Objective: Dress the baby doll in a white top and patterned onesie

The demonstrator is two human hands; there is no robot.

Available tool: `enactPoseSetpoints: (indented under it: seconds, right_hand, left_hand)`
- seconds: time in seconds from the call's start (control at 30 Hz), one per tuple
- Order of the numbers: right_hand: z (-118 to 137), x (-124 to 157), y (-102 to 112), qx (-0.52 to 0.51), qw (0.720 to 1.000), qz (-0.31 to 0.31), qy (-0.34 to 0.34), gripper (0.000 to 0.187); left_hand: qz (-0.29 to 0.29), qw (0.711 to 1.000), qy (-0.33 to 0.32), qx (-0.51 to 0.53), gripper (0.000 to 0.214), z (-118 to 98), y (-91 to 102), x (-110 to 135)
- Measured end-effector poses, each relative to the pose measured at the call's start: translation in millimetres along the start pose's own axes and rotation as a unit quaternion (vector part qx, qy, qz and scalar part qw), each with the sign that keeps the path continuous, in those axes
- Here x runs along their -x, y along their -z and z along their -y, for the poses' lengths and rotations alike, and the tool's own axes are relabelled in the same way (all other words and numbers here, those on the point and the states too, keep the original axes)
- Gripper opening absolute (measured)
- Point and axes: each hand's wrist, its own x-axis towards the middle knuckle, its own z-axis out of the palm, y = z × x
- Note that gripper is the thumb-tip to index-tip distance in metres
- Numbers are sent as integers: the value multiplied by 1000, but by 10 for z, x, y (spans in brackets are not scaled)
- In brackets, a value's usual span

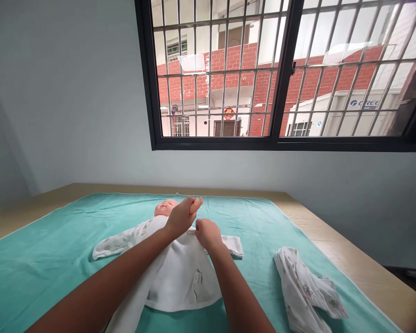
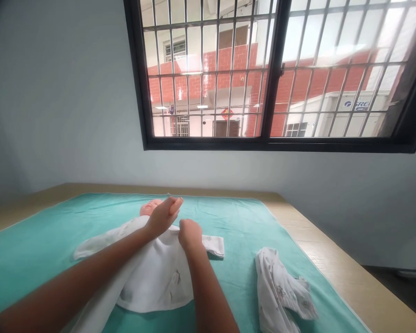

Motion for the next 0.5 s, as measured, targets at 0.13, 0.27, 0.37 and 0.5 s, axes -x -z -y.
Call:
enactPoseSetpoints:
  seconds: [0.13, 0.27, 0.37, 0.5]
  right_hand:
    - [-25, -35, 108, -110, 993, -30, -20, 16]
    - [-123, -83, 178, -290, 954, -25, -67, 7]
    - [-206, -76, 196, -436, 897, 13, -75, 17]
    - [-302, -58, 326, -565, 822, 24, -70, 30]
  left_hand:
    - [19, 1000, -22, -9, 11, 12, -34, 4]
    - [60, 996, -54, -32, 17, 31, -41, -2]
    - [92, 992, -73, -56, 21, 29, -63, 16]
    - [149, 979, -101, -92, 12, -28, -121, 86]
